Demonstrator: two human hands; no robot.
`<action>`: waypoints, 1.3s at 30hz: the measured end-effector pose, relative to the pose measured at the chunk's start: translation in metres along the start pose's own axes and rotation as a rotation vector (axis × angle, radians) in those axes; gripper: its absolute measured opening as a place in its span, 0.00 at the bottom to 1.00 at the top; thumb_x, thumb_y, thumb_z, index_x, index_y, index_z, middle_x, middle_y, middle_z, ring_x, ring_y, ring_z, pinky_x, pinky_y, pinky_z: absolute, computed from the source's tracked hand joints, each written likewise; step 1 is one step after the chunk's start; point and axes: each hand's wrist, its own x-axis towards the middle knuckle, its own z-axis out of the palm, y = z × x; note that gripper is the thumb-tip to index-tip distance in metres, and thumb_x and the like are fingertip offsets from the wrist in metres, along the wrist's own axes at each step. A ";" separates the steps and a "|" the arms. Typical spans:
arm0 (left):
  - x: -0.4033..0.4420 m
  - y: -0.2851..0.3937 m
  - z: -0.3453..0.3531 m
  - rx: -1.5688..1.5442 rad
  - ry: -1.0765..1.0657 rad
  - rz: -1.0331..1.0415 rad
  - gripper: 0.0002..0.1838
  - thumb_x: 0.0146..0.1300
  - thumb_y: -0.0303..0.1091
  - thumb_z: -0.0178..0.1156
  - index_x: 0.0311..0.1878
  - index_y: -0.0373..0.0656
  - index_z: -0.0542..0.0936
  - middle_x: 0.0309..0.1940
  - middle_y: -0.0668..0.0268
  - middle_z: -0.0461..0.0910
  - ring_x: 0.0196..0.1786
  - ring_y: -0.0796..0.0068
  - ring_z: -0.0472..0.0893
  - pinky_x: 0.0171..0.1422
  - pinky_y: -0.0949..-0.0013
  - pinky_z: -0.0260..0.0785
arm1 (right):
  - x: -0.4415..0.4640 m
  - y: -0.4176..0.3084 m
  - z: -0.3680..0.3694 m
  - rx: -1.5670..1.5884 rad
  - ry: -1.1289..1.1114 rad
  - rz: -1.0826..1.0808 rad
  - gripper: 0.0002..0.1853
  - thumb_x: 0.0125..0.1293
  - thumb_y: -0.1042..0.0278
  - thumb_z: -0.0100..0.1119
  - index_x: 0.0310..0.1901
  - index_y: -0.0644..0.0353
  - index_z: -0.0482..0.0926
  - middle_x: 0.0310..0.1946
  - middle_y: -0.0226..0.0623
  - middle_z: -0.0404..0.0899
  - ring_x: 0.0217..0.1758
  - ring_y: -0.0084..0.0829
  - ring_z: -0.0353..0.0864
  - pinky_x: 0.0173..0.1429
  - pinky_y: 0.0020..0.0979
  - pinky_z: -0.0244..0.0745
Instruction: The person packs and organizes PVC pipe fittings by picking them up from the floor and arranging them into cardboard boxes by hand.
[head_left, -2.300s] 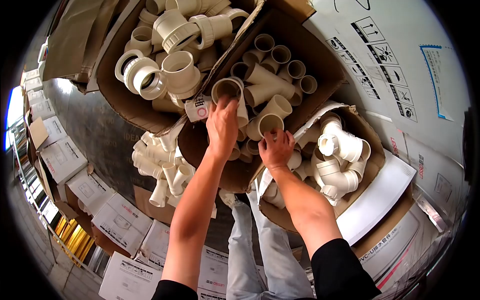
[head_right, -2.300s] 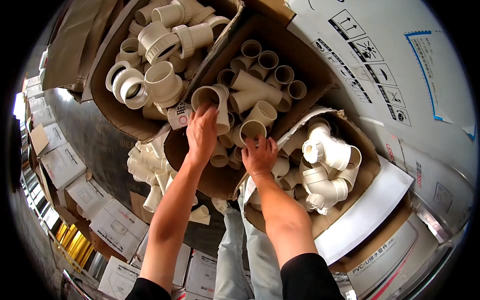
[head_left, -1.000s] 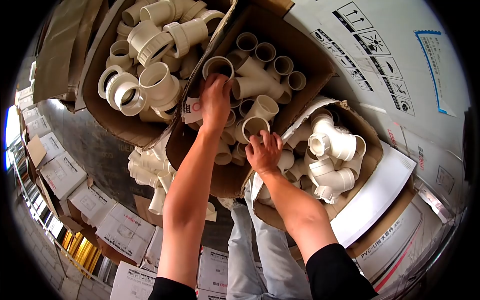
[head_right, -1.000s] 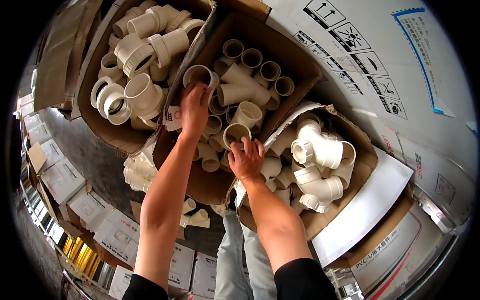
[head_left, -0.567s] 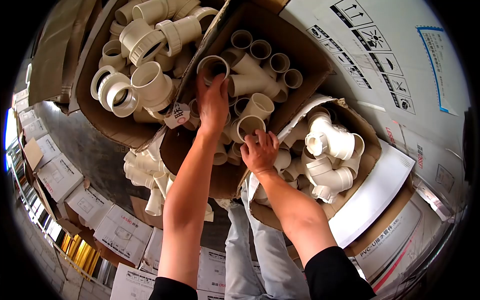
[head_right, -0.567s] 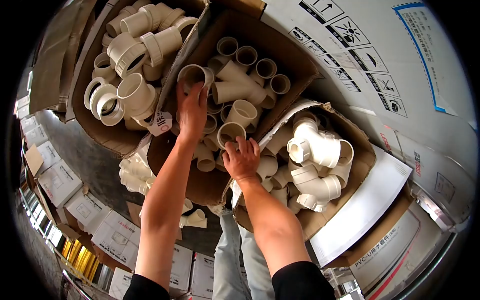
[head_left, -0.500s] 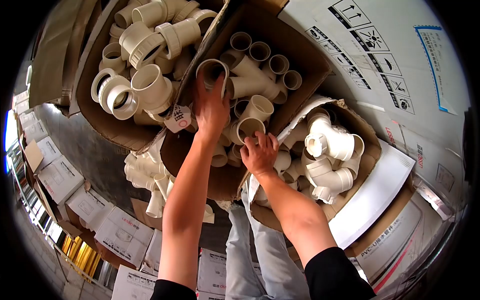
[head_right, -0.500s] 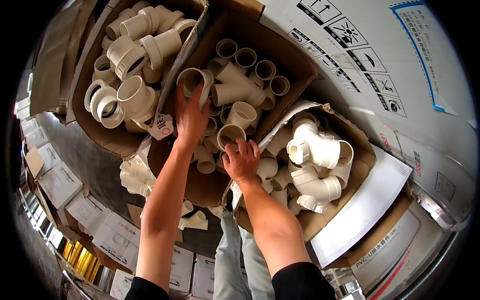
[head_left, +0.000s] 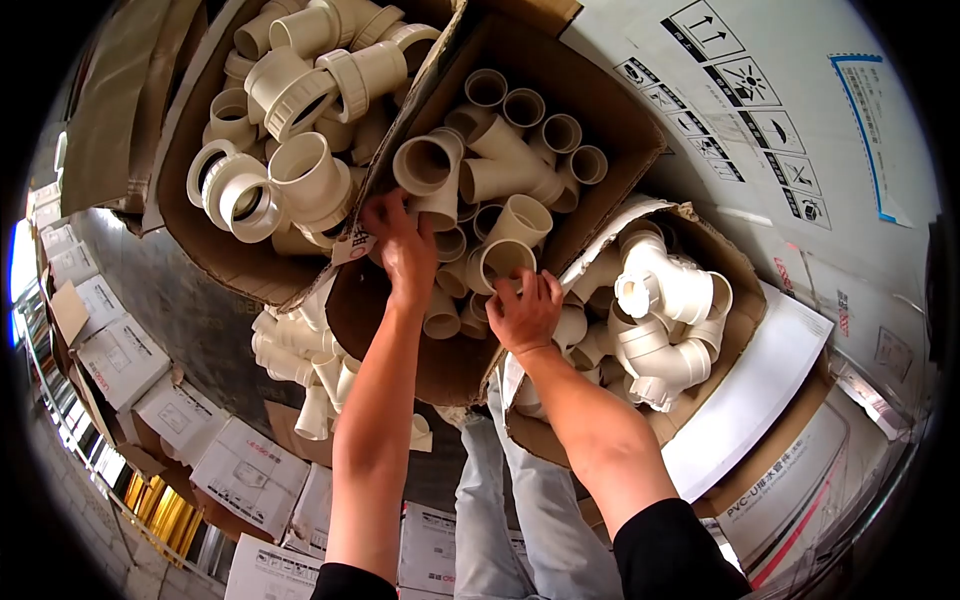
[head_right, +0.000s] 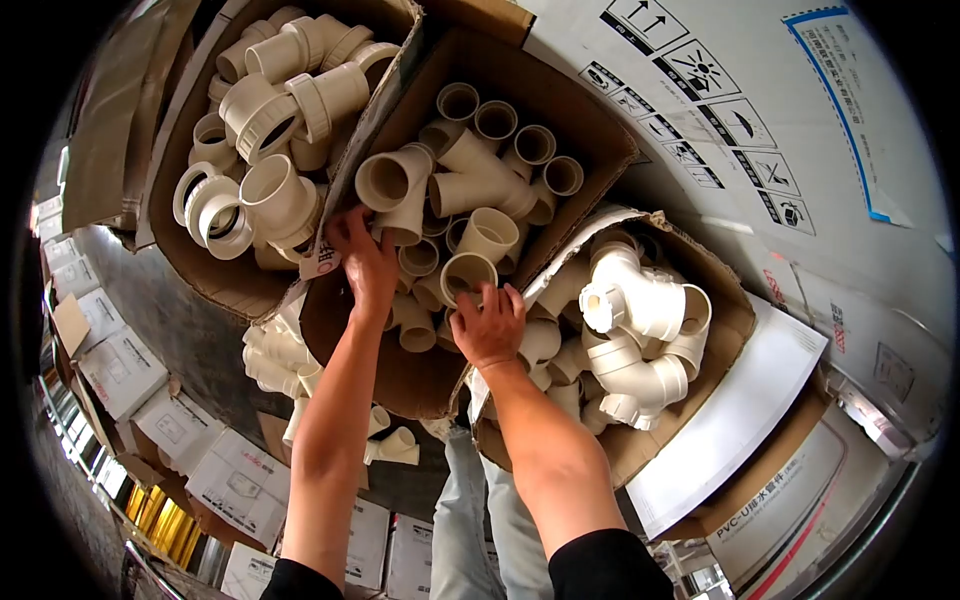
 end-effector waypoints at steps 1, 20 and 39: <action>0.002 0.001 0.000 0.000 0.001 -0.003 0.28 0.60 0.20 0.66 0.64 0.44 0.70 0.57 0.42 0.64 0.56 0.38 0.72 0.58 0.47 0.70 | 0.000 0.000 0.000 0.000 -0.002 -0.003 0.10 0.52 0.64 0.66 0.38 0.44 0.80 0.45 0.32 0.77 0.46 0.36 0.79 0.68 0.42 0.64; 0.007 -0.001 0.033 -0.965 -0.029 -0.739 0.26 0.74 0.31 0.59 0.71 0.38 0.64 0.54 0.58 0.76 0.57 0.65 0.78 0.62 0.57 0.78 | -0.002 0.002 0.001 -0.010 -0.018 -0.009 0.13 0.51 0.64 0.67 0.41 0.44 0.80 0.46 0.33 0.76 0.46 0.37 0.79 0.69 0.42 0.64; -0.007 -0.002 0.018 -1.148 -0.073 -1.117 0.31 0.70 0.25 0.59 0.74 0.47 0.62 0.65 0.59 0.72 0.64 0.57 0.77 0.63 0.56 0.76 | 0.000 0.000 0.000 -0.008 -0.019 -0.004 0.11 0.52 0.63 0.67 0.39 0.44 0.80 0.45 0.33 0.76 0.48 0.36 0.79 0.69 0.42 0.64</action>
